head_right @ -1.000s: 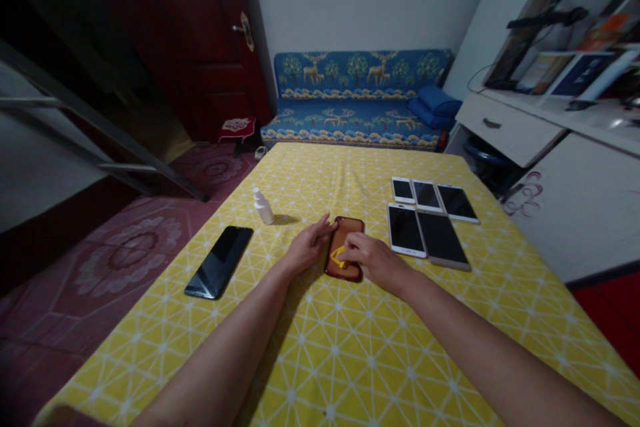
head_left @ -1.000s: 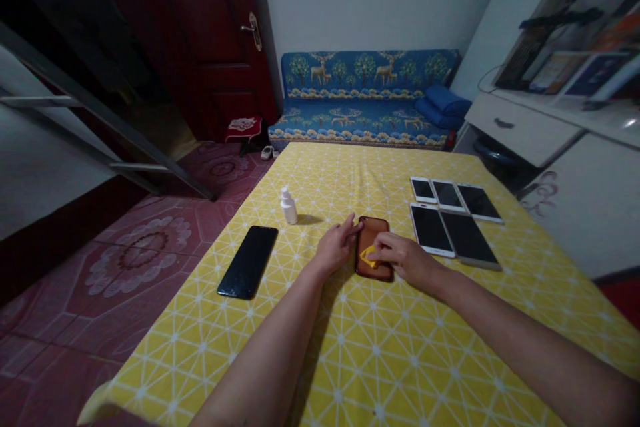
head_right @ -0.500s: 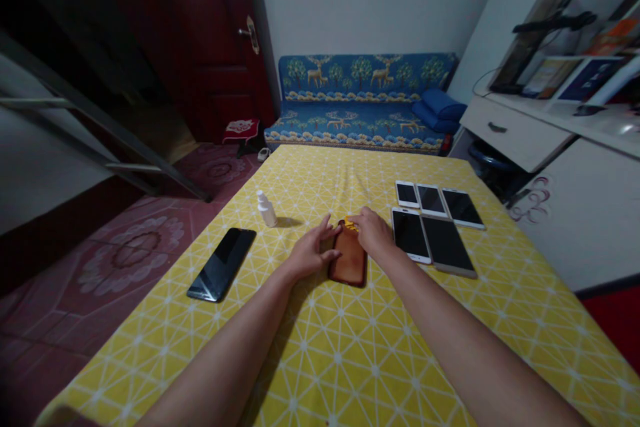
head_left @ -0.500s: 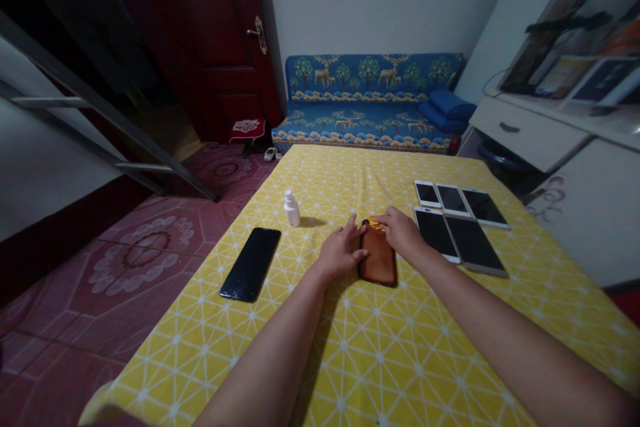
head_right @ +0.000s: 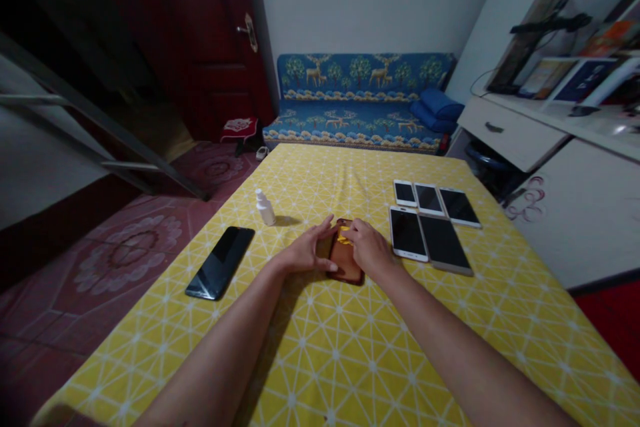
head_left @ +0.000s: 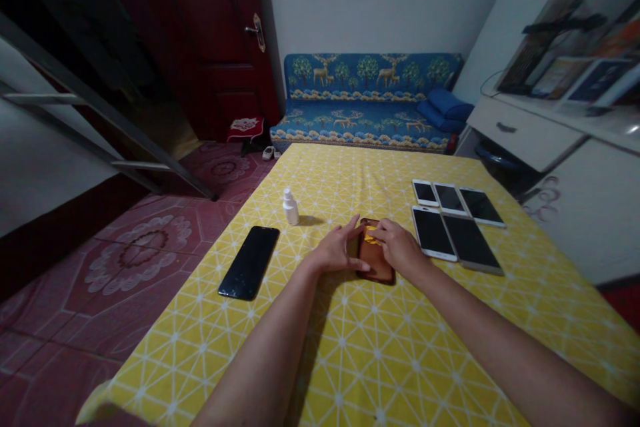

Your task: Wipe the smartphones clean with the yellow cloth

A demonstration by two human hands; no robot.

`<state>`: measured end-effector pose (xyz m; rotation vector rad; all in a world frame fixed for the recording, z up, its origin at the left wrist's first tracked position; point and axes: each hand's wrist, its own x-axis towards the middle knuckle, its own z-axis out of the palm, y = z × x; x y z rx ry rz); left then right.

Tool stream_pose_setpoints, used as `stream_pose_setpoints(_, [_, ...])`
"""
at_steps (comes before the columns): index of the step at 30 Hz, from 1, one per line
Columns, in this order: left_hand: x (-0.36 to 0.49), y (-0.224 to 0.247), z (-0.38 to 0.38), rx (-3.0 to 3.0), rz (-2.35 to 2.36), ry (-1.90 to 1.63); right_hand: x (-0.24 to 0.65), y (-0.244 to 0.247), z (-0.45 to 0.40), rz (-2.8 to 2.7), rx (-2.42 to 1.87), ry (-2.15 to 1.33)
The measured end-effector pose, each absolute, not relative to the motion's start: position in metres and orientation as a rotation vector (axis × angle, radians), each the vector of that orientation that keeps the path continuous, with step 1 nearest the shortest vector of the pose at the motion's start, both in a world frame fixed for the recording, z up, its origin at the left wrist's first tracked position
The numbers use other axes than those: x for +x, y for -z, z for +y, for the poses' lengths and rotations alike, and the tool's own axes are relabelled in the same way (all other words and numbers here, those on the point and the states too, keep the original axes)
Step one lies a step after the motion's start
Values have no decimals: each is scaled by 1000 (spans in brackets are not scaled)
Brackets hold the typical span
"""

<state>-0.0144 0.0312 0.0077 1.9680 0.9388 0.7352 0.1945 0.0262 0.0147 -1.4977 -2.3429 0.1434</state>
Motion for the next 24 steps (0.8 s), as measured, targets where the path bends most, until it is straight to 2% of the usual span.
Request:
stream_pose_setpoints(10, [-18, -11, 35, 2242, 898, -529, 186, -29, -31, -2430, -1177, -371])
stream_pose_setpoints(18, [-20, -16, 32, 2238, 912, -481, 220, -9, -59, -2306, -1119, -616])
stream_pose_setpoints(24, [-22, -19, 32, 2238, 946, -401, 230, -13, -70, -2354, -1226, -477])
